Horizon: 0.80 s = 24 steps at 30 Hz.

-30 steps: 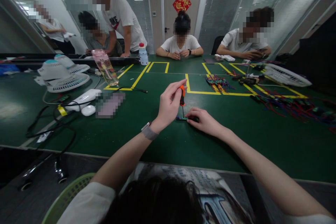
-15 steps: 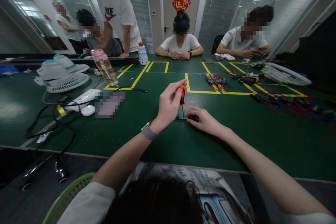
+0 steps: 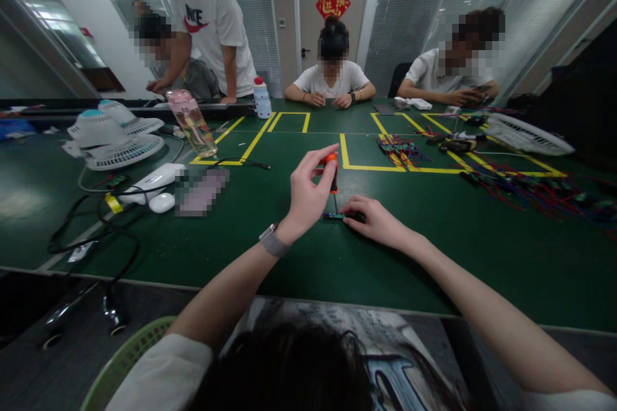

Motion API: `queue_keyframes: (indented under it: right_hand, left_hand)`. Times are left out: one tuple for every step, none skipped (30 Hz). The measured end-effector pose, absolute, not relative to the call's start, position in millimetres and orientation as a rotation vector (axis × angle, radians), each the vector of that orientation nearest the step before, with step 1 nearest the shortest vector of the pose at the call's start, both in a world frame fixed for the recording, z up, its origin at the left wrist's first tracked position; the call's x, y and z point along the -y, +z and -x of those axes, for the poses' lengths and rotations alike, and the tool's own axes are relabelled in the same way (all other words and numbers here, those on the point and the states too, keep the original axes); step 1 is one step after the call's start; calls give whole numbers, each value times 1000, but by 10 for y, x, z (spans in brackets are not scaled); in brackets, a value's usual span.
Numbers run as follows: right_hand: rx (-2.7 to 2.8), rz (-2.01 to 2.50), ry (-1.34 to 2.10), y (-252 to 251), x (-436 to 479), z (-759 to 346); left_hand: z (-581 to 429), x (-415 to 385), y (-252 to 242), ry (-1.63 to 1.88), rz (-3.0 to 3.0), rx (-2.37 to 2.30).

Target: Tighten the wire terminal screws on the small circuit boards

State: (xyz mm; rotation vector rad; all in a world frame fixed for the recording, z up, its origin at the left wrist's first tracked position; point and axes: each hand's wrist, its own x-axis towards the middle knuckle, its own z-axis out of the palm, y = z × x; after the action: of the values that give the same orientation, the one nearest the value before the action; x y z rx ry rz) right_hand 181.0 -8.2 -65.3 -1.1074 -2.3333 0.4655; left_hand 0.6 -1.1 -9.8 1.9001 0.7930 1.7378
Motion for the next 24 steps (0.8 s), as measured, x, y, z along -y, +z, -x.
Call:
queue_keyframes:
  right_hand:
    - [2332,1109,466,-652,82,-1808]
    - [2330,1110,469,-652,82,-1806]
    - [2329,1111,472,-652,82,-1806]
    - [2329,1111,474,-652,83,-1806]
    - [2330,1112,474,-651,83,-1807]
    - [2331,1112,472,-650,84,-1808]
    - [2332,1112,469,-649,85,-1809]
    - [2332,1111,467,-647,87,-1810]
    - [2331,1112,467,-646,88,-1810]
    - [2330,1113,469,-645,89,-1811]
    - [2329,1113,473,-646,89,-1811]
    - [2328,1114,477,-646,89,-1812]
    - [2327,1113,479,-648,88,-1812]
    - [2327,1113,479,-651,87,-1812]
    - [2329,1113,478,-654,85,-1813]
    - [2331,1113,477,-656,83,-1813]
    - [2332,1114,475,-659,82,-1814]
    - [2334,1113,474,-661,81,-1814]
    - [2334,1112,474,-662,80,-1814]
    - [2334,1110,475,-662,79,-1814]
    - [2332,1109,475,-662,79,-1813]
    - [2331,1109,477,-660,80,-1813]
    - [2330,1108,480,-658,81,-1812]
    - [2330,1108,483,-656,81,-1812]
  left_hand:
    - [-9,14,-96,1748,-1915,-805]
    - [-10,16,-94,1762,-1933,-821]
    - [-10,16,-92,1773,-1947,-836]
    - [-8,15,-91,1781,-1952,-849]
    - [-5,12,-90,1784,-1952,-858]
    - [-3,10,-88,1779,-1951,-860]
    - [-1,9,-86,1767,-1947,-850]
    - [-1,9,-84,1747,-1936,-829]
    - [-2,11,-81,1724,-1919,-800]
    - [-5,14,-79,1701,-1897,-772]
    - [-9,18,-76,1681,-1875,-750]
    - [-13,23,-75,1672,-1858,-740]
    - [-17,27,-74,1674,-1853,-743]
    - [-20,29,-74,1684,-1861,-759]
    - [-22,30,-75,1702,-1879,-781]
    - [-21,29,-77,1719,-1897,-804]
    - [-19,26,-80,1734,-1908,-827]
    - [-15,21,-83,1744,-1915,-846]
    - [-11,16,-86,1749,-1919,-859]
    - [-7,10,-91,1749,-1921,-860]
    - [-4,4,-95,1741,-1919,-847]
    - [-2,-1,-99,1727,-1909,-822]
    - [-3,-5,-104,1708,-1893,-789]
    - [-4,-7,-107,1690,-1862,-757]
